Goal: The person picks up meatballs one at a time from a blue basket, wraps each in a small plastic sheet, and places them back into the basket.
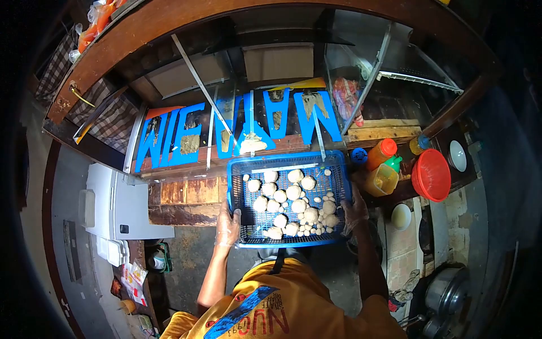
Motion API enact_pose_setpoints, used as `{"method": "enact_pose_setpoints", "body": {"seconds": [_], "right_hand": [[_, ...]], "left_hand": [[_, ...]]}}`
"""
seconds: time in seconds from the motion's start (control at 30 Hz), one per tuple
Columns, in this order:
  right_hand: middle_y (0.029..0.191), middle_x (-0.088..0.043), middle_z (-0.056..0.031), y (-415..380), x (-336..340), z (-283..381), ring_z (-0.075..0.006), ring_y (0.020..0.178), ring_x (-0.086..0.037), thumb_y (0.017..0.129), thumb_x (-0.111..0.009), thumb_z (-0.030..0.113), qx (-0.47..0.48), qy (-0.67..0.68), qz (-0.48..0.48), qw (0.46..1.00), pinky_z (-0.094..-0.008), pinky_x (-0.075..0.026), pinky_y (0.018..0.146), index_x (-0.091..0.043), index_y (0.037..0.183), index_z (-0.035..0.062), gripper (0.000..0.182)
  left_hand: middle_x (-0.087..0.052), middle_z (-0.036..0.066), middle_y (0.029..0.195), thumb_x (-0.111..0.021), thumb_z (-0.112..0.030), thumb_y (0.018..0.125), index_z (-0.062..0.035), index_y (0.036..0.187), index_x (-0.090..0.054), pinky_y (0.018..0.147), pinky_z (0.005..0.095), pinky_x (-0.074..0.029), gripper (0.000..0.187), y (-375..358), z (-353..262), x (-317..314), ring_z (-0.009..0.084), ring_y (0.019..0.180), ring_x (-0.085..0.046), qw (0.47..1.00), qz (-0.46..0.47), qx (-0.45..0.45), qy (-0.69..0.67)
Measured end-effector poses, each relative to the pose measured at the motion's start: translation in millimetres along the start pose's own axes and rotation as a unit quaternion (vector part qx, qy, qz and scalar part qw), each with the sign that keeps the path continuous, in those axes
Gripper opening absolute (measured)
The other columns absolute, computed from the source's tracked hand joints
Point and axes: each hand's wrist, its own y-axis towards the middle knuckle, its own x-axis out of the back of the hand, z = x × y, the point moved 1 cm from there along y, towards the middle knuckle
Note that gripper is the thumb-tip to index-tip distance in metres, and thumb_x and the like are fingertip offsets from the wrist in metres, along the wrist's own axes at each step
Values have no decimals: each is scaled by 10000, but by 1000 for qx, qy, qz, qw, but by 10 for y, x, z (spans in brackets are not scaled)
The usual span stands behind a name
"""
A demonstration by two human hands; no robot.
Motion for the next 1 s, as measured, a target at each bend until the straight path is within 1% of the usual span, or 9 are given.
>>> {"method": "enact_pose_setpoints", "body": {"seconds": [0.17, 0.23, 0.3, 0.37, 0.43, 0.5, 0.73, 0.93, 1.0], "right_hand": [[1406, -635, -150, 108, 64, -127, -233, 1292, -597, 876, -659, 25, 15, -52, 5, 999, -377, -448, 1139, -425, 1581, 41, 743], [1429, -627, -156, 124, 63, -32, -245, 1314, -596, 874, -650, 19, 45, -36, -3, 998, -386, -447, 1148, -419, 1589, 49, 751], [1505, -571, -156, 100, 62, 83, -228, 1381, -541, 897, -591, -55, 42, -98, 0, 994, -368, -391, 1194, -419, 1596, 43, 727], [1509, -571, -165, 84, 22, 184, -236, 1389, -541, 906, -594, -46, 13, -135, -8, 991, -371, -394, 1193, -413, 1598, 42, 721], [1512, -572, -174, 80, 21, 122, -244, 1396, -541, 916, -597, -38, -15, -173, -17, 985, -375, -397, 1192, -407, 1600, 41, 714], [1426, -619, -267, 94, -1, 102, -412, 1312, -623, 891, -633, 0, 82, -187, -51, 978, -459, -484, 1108, -416, 1583, 68, 728], [1466, -580, -285, 48, -114, 378, -448, 1328, -588, 886, -623, -10, 3, -280, -83, 957, -494, -470, 1122, -423, 1566, 38, 710], [1433, -578, -253, 95, -225, 355, -454, 1351, -547, 854, -659, -2, 268, -321, -145, 897, -524, -424, 1173, -573, 1413, -18, 565], [1432, -577, -244, 94, -243, 378, -453, 1362, -538, 854, -670, 9, 290, -351, -145, 878, -538, -417, 1177, -590, 1393, -13, 546]], "left_hand": [[-689, 343, 1192, -558, 6, 997, 48, 1487, -421, 932, 489, -543, 511, -15, -33, -83, 476, 1116, -698, 1000, 4, 7, -4], [-696, 262, 1215, -555, 1, 1014, 51, 1501, -419, 992, 419, -521, 508, -10, 27, -147, 343, 1118, -697, 1000, -23, -4, -8], [-693, 285, 1212, -542, -4, 1019, 47, 1523, -399, 967, 436, -529, 527, -12, 96, -203, 379, 1106, -704, 999, -31, -9, 6], [-675, 364, 1180, -546, -5, 1008, 44, 1550, -349, 897, 525, -544, 579, -1, 166, -241, 509, 1090, -687, 997, -56, -34, 37], [-673, 372, 1175, -546, -9, 1011, 47, 1550, -345, 887, 535, -543, 578, 5, 106, -244, 516, 1083, -685, 997, -60, -26, 44], [-670, 379, 1169, -546, -14, 1015, 50, 1550, -342, 877, 544, -542, 577, 4, 63, -267, 522, 1075, -684, 997, -64, -14, 48], [-656, 375, 1205, -557, -18, 1010, 81, 1532, -348, 908, 534, -544, 571, -2, 26, -297, 517, 1105, -670, 994, -71, 8, 84], [-471, 341, 1484, -624, -8, 946, 41, 1540, -386, 1127, 537, -452, 642, 12, -50, -364, 505, 1373, -485, 949, -141, -129, 251], [-470, 340, 1492, -666, -17, 921, 4, 1540, -398, 1109, 538, -471, 675, -20, -122, -386, 511, 1372, -489, 943, -135, -138, 270]]}}
